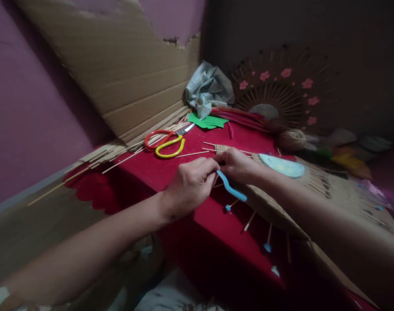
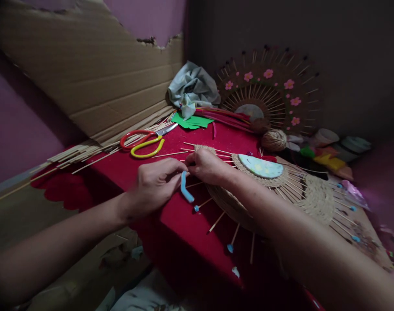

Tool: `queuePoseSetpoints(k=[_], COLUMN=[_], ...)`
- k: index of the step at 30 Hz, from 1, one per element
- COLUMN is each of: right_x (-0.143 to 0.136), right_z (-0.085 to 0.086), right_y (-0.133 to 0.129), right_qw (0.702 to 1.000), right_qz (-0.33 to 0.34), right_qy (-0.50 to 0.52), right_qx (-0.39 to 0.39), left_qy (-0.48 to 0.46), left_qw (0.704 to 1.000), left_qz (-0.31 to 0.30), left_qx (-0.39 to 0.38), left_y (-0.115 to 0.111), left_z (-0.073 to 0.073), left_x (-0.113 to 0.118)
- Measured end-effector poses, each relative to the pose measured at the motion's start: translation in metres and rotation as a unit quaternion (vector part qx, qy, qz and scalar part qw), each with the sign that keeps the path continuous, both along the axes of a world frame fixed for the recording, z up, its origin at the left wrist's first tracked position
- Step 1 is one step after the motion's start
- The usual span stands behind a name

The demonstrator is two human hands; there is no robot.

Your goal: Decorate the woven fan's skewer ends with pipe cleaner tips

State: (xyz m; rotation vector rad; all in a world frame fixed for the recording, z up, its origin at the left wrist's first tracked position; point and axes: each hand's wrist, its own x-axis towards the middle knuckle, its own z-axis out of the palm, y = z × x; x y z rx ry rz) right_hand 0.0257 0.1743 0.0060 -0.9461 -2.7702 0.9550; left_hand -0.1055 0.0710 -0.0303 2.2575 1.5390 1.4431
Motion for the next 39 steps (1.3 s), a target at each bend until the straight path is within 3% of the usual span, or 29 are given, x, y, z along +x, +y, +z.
queuePoseSetpoints(k=[3,11,18,21,24,28,32,35,39], right_x=[0.000,0.005,0.007,0.008,0.007,0.006,0.006,0.006,0.005], right_z=[0.005,0.013,0.015,0.019,0.023,0.021,0.017,0.015,0.015], right_y=[0.002,0.006,0.002,-0.002,-0.007,-0.011,-0.012,-0.012,-0.010], right_qw=[1.000,0.998,0.997,0.994,0.993,0.996,0.998,0.999,0.999], right_qz=[0.002,-0.005,-0.009,-0.017,-0.022,-0.014,-0.002,-0.002,-0.011], right_qy=[0.016,0.043,0.057,0.071,0.068,0.042,0.025,0.029,0.023], right_qx=[-0.003,-0.036,-0.059,-0.078,-0.090,-0.076,-0.055,-0.045,-0.026], left_qy=[0.008,-0.086,0.040,0.054,-0.036,-0.224,-0.283,-0.282,-0.205], left_qw=[0.999,0.993,0.995,0.996,0.992,0.933,0.901,0.909,0.952], left_qz=[-0.006,-0.076,-0.094,-0.063,-0.015,-0.024,-0.029,-0.008,-0.003], left_qx=[0.030,-0.029,-0.014,-0.033,-0.123,-0.282,-0.326,-0.306,-0.227], left_y=[-0.012,-0.014,-0.007,-0.004,0.004,0.015,0.016,0.012,0.011], left_z=[-0.006,-0.009,-0.010,-0.010,-0.006,0.006,0.015,0.017,0.015], left_x=[0.005,-0.007,-0.022,-0.028,-0.031,-0.026,-0.018,-0.015,-0.014])
